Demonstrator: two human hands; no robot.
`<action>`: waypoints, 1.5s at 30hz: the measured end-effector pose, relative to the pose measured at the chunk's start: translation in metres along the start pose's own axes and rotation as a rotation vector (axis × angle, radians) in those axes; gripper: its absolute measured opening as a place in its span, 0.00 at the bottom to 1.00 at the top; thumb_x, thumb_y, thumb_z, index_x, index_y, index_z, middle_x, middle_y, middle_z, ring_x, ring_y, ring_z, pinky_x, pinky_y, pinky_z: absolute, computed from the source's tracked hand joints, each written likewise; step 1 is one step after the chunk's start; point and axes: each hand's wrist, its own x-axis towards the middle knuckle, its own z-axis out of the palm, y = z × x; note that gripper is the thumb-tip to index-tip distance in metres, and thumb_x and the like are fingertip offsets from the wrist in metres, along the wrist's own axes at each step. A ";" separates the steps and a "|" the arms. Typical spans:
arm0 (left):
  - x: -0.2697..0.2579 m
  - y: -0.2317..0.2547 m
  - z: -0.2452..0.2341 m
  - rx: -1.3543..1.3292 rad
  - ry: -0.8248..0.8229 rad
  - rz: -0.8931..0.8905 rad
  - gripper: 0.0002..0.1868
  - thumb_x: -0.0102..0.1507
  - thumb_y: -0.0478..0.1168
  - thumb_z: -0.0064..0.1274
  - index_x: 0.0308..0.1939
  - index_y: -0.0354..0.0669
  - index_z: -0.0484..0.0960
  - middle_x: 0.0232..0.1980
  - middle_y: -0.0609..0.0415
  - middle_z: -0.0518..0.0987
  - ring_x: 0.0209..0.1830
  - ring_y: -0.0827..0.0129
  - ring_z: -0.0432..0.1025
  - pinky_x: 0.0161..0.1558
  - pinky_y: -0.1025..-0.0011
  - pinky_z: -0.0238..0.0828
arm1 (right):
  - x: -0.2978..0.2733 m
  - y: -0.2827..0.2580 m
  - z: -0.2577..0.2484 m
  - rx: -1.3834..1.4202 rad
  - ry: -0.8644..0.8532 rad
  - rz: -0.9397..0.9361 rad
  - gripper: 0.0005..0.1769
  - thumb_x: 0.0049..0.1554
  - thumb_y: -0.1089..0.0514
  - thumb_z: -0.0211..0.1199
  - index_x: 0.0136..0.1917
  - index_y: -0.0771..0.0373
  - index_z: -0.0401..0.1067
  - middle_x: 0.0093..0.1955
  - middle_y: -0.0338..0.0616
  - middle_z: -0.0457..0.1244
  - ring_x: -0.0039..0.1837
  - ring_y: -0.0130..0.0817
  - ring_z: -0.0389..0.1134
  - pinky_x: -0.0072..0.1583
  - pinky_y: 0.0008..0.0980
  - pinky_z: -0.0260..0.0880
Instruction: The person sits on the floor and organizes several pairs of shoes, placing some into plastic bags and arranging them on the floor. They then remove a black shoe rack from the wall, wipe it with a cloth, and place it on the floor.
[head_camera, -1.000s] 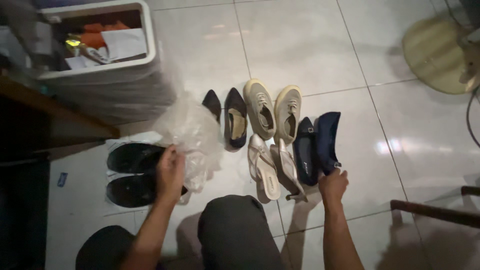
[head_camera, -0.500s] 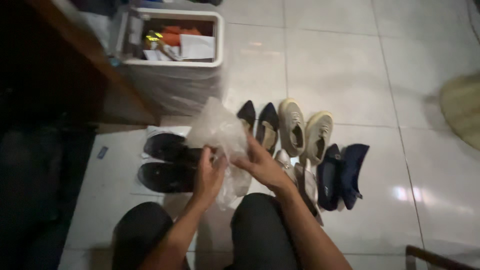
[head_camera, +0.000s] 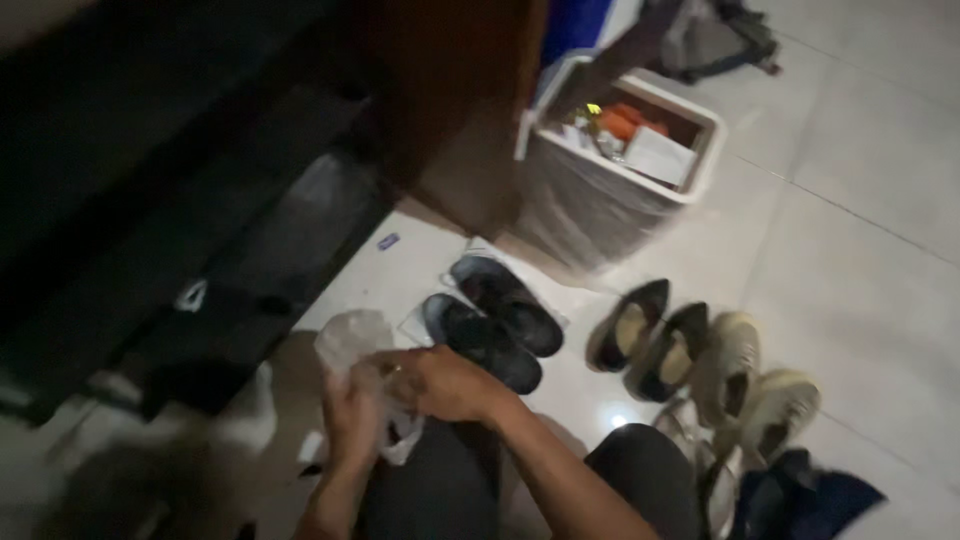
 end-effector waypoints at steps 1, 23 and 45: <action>-0.001 -0.007 -0.015 0.097 0.040 -0.038 0.26 0.72 0.47 0.38 0.70 0.37 0.71 0.57 0.44 0.81 0.50 0.58 0.78 0.52 0.62 0.74 | 0.008 -0.006 0.006 0.026 0.010 -0.035 0.28 0.61 0.54 0.61 0.73 0.61 0.66 0.64 0.57 0.68 0.62 0.48 0.72 0.62 0.42 0.72; -0.107 -0.184 -0.135 0.552 0.048 -0.635 0.29 0.67 0.42 0.45 0.71 0.45 0.57 0.58 0.37 0.75 0.49 0.49 0.75 0.49 0.53 0.74 | 0.200 0.074 0.078 0.823 0.158 0.511 0.26 0.64 0.54 0.53 0.72 0.68 0.62 0.62 0.55 0.65 0.57 0.47 0.72 0.60 0.43 0.75; -0.082 -0.264 -0.114 1.065 -0.084 -0.625 0.19 0.67 0.42 0.46 0.60 0.41 0.69 0.56 0.36 0.74 0.50 0.46 0.73 0.50 0.49 0.72 | 0.401 0.098 0.244 -1.054 0.097 -0.407 0.17 0.61 0.49 0.62 0.43 0.65 0.81 0.48 0.58 0.70 0.55 0.53 0.70 0.60 0.49 0.68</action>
